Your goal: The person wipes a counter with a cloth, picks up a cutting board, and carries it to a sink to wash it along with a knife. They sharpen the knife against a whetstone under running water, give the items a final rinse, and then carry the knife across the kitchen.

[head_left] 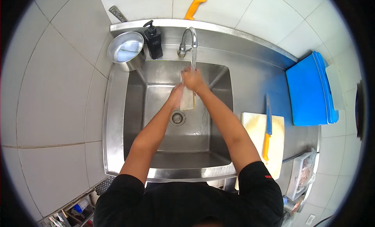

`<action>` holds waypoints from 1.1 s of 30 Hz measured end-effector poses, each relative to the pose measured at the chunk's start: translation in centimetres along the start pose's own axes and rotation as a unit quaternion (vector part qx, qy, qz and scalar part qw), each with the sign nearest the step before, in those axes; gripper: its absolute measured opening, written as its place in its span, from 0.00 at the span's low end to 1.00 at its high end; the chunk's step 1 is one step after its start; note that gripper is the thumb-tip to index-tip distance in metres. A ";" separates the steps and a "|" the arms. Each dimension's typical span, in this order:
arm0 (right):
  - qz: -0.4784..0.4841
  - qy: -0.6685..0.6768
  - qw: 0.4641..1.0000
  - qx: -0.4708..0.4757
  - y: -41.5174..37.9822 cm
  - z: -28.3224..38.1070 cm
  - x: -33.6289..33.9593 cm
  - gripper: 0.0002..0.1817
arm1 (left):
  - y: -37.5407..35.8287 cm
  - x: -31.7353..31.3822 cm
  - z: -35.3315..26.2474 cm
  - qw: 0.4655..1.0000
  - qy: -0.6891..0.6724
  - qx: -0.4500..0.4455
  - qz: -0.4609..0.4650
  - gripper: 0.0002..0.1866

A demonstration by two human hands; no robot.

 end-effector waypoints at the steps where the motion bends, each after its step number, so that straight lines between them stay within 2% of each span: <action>1: -0.112 0.012 0.994 0.012 -0.6 -0.1 -0.7 0.18 | 0.0 -0.3 0.3 1.000 -0.001 0.000 0.002 0.26; 2: -0.224 0.022 0.974 0.024 -1.9 -0.1 -0.4 0.19 | -0.1 -0.9 0.8 0.997 -0.074 0.017 -0.009 0.25; 3: -0.225 0.018 0.974 0.024 -3.0 0.0 -0.2 0.19 | 0.0 -1.5 1.3 0.988 -0.148 0.035 -0.019 0.24; 5: -0.126 -0.007 0.992 0.021 -4.7 0.0 -1.3 0.16 | 2.9 0.0 3.6 0.989 -0.143 0.039 -0.028 0.24; 6: -0.124 -0.013 0.992 0.018 -5.2 -0.6 -1.6 0.16 | 3.0 -0.4 3.5 0.989 -0.135 0.043 -0.041 0.24; 8: -0.077 0.025 0.994 0.070 -6.4 -1.1 -2.6 0.15 | 3.1 -2.0 3.7 0.980 -0.179 0.078 -0.044 0.23; 9: -0.074 0.020 0.994 0.071 -6.7 -1.4 -1.6 0.15 | 5.1 -1.0 5.9 0.989 -0.117 0.094 -0.003 0.21; 10: 0.069 0.011 0.996 0.047 -6.9 -1.7 -1.7 0.15 | 6.2 -0.5 7.3 0.992 -0.053 0.107 0.038 0.20; 11: 0.210 0.002 0.978 0.021 -7.6 -2.3 -1.9 0.16 | 6.0 -1.0 7.1 0.992 -0.058 0.106 0.038 0.20; 12: 0.210 -0.002 0.977 0.021 -7.6 -2.7 -0.2 0.16 | 5.7 -1.7 5.5 0.997 -0.032 0.064 0.031 0.17; 13: 0.185 0.057 0.981 0.026 -7.2 -3.1 2.0 0.16 | 5.6 -2.0 4.2 0.999 -0.007 0.024 0.023 0.16; 14: 0.159 0.116 0.980 0.031 -6.4 -3.5 3.9 0.15 | 5.3 -2.5 3.4 0.999 -0.009 0.022 0.023 0.16; 16: 0.092 0.073 0.993 0.012 -3.2 -4.7 6.2 0.18 | 4.5 -2.9 3.3 0.993 0.059 0.087 0.053 0.17; 17: -0.053 0.147 0.986 0.064 -2.1 -4.4 9.2 0.19 | 4.1 -2.8 2.5 0.993 0.063 0.084 0.051 0.17; 18: -0.197 0.218 0.949 0.112 -1.8 -4.7 11.4 0.20 | 3.1 -2.8 1.8 0.990 0.101 0.076 0.066 0.19; 19: -0.201 0.223 0.947 0.113 -0.5 -4.7 11.4 0.20 | 1.7 -2.9 1.1 0.985 0.140 0.068 0.081 0.20; 20: -0.209 0.161 0.957 0.121 0.7 -4.2 11.0 0.22 | 0.3 -3.1 0.4 0.977 0.179 0.061 0.096 0.22; 21: -0.215 0.099 0.963 0.128 1.3 -3.5 10.5 0.25 | -2.1 -2.6 -1.3 0.969 0.222 0.087 0.056 0.25; 22: -0.217 0.105 0.962 0.128 1.5 -2.8 10.8 0.25 | -2.7 -1.3 -0.6 0.968 0.228 0.088 0.053 0.25; 24: -0.087 0.014 0.996 0.000 3.0 -2.9 7.6 0.27 | -4.8 1.9 0.8 0.968 0.217 0.126 0.029 0.28; 25: -0.082 0.019 0.996 0.002 2.8 -2.3 7.0 0.27 | -6.2 2.6 1.3 0.976 0.166 0.132 0.048 0.27; 26: -0.035 0.049 0.997 -0.046 2.8 -2.7 5.8 0.29 | -7.4 3.8 1.6 0.976 0.166 0.137 0.042 0.27; 27: 0.014 0.075 0.993 -0.095 2.6 -3.2 4.3 0.31 | -9.1 4.0 1.2 0.983 0.109 0.144 0.027 0.26; 28: 0.018 0.077 0.993 -0.093 2.0 -2.8 3.4 0.31 | -10.3 4.5 1.2 0.987 0.053 0.150 0.013 0.26; 30: -0.114 0.171 0.975 -0.086 0.3 -2.7 4.1 0.34 | -12.1 5.5 1.0 0.990 0.026 0.137 -0.004 0.26; 31: -0.113 0.172 0.974 -0.094 0.9 -3.2 3.1 0.34 | -12.7 6.1 0.9 0.992 0.001 0.123 -0.016 0.28; 32: -0.166 0.180 0.969 -0.034 1.2 -2.9 3.3 0.32 | -13.4 6.5 1.0 0.991 0.005 0.134 -0.006 0.28; 33: -0.218 0.183 0.958 0.016 0.2 -3.4 3.4 0.30 | -13.5 5.8 0.2 0.994 -0.051 0.092 0.032 0.29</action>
Point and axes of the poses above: each hand's wrist, its own y-axis towards the middle knuckle, its own x-axis out of the back of the hand, z = x × y, the point moved 9 cm from there along y, towards the middle knuckle, and after that the axes turned 13 degrees about -x, right-handed, at the moved point
